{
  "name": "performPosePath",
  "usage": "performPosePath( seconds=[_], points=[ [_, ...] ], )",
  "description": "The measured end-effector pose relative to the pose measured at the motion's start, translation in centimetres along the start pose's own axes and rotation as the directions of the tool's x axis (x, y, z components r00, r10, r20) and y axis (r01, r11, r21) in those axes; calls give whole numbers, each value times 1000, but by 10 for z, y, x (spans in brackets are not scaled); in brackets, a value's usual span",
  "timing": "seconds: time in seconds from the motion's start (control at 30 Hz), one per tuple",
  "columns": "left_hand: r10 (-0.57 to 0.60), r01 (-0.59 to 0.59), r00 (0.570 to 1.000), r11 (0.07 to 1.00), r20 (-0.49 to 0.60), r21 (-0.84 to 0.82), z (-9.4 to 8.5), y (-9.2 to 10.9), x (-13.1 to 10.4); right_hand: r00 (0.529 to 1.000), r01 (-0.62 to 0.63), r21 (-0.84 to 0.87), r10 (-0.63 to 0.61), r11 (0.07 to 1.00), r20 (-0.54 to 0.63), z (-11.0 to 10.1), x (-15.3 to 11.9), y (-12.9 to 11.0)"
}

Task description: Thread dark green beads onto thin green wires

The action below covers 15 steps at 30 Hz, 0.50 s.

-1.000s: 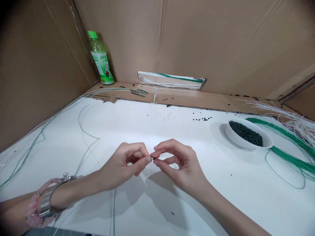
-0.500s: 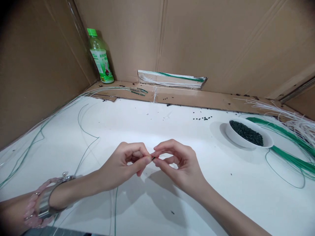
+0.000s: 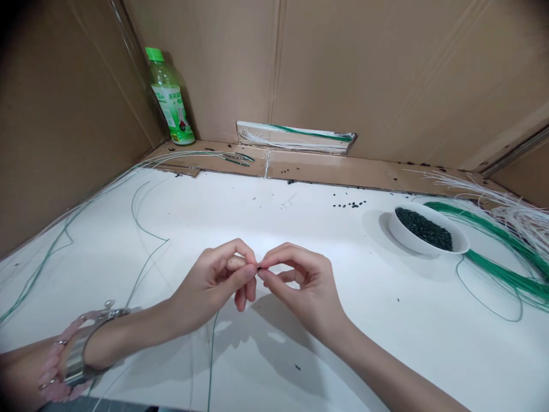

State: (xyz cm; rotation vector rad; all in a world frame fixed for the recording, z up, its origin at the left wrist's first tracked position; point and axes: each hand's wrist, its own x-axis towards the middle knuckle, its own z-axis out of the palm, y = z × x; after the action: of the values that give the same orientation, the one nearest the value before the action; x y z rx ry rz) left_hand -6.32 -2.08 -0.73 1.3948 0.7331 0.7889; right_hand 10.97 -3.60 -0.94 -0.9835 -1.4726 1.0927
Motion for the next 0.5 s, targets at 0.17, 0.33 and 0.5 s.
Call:
performPosePath(
  seconds=[0.17, 0.33, 0.5],
  points=[
    [7, -7, 1000, 1000, 3, -13, 0, 0, 1, 1000, -23, 46, 23, 999, 17, 0, 0, -1],
    [3, -2, 1000, 1000, 7, -18, 0, 1, 1, 999, -43, 83, 43, 996, 1, 1, 0, -3],
    [-28, 30, 999, 995, 21, -93, 1, 1, 1, 1000, 5, 68, -4, 998, -22, 3, 1, -4]
  ],
)
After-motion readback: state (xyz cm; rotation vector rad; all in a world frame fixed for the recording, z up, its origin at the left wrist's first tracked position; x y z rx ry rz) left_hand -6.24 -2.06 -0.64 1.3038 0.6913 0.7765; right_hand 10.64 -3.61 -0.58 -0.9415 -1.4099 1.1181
